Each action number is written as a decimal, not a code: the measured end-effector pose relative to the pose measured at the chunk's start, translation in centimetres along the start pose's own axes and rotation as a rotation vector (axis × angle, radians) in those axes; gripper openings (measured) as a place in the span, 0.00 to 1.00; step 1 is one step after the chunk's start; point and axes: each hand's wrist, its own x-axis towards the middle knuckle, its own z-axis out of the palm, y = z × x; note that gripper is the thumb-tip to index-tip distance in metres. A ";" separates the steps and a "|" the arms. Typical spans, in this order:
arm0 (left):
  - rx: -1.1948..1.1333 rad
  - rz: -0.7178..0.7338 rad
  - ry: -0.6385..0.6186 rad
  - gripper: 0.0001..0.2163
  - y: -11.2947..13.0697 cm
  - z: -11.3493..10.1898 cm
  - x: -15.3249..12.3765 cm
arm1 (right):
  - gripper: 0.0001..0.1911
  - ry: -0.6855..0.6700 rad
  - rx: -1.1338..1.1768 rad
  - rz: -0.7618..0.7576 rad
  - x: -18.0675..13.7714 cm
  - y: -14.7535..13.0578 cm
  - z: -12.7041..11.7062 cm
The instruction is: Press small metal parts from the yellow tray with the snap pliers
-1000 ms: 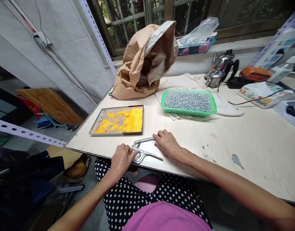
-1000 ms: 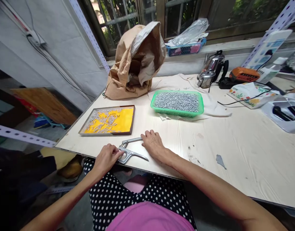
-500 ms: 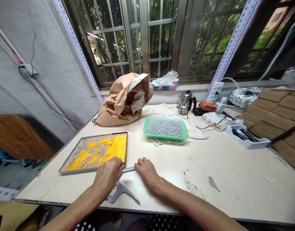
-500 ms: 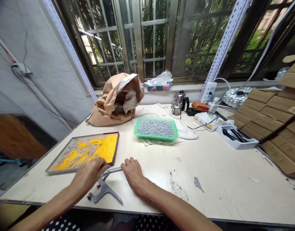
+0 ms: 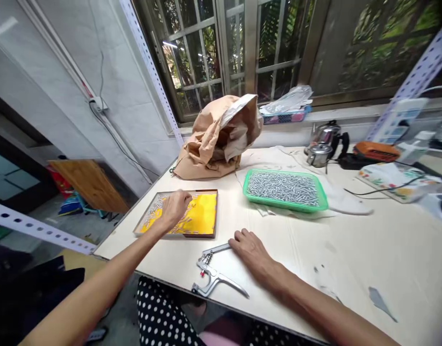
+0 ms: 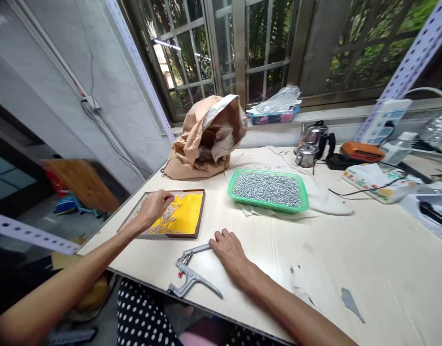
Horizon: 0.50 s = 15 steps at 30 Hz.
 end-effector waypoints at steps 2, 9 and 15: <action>0.022 -0.041 -0.141 0.12 -1.9 2.6 -0.1 | 0.05 0.018 -0.002 -0.019 0.0 0.2 0.1; 0.019 0.011 -0.308 0.08 -2.7 7.7 -0.1 | 0.09 0.131 0.012 0.000 -0.2 0.1 1.5; -0.019 0.062 -0.293 0.11 -2.9 7.7 -0.5 | 0.11 0.112 0.030 0.011 -0.3 -0.1 1.3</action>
